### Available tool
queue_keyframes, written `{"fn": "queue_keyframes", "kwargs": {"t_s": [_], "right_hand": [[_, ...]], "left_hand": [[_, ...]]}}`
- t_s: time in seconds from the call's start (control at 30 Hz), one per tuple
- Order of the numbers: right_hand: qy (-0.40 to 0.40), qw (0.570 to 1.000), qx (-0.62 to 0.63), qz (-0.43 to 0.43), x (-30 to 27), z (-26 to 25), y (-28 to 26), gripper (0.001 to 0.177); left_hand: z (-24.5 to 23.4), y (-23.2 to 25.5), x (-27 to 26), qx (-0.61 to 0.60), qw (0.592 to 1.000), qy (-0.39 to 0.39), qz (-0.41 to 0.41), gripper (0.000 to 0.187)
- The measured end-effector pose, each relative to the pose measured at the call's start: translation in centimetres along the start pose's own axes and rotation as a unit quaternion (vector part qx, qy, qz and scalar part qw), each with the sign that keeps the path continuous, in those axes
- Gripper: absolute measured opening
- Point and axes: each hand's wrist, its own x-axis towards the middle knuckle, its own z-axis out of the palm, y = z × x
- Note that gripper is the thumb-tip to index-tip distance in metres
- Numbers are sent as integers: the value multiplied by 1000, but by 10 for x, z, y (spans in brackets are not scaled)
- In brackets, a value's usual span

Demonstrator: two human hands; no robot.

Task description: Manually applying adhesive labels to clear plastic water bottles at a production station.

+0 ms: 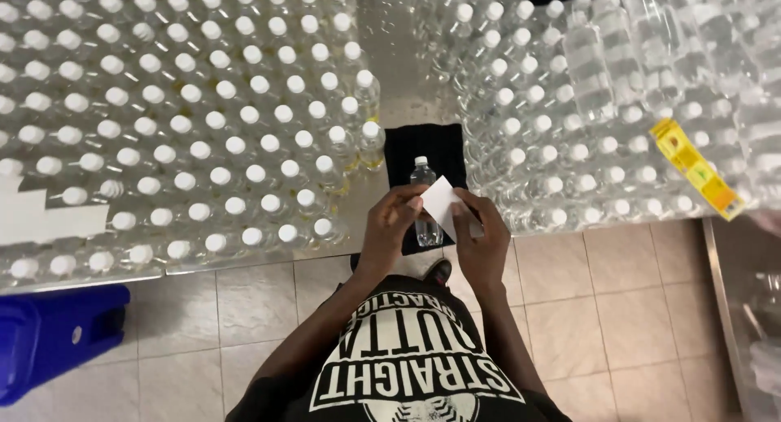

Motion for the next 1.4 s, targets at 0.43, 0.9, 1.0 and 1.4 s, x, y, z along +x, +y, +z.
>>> {"fn": "queue_keyframes", "kwargs": {"t_s": [0.43, 0.9, 1.0, 1.4], "right_hand": [[35, 988, -92, -120, -17, 16, -9, 41], [29, 946, 226, 231, 9, -24, 24, 14], [62, 944, 244, 212, 17, -35, 26, 16], [-78, 955, 180, 222, 41, -88, 2, 26]], "left_hand": [[-9, -3, 3, 61, 997, -41, -14, 30], [18, -39, 11, 51, 998, -4, -38, 35], [18, -34, 19, 49, 998, 44, -16, 35], [48, -27, 40, 108, 983, 82, 121, 49]]}}
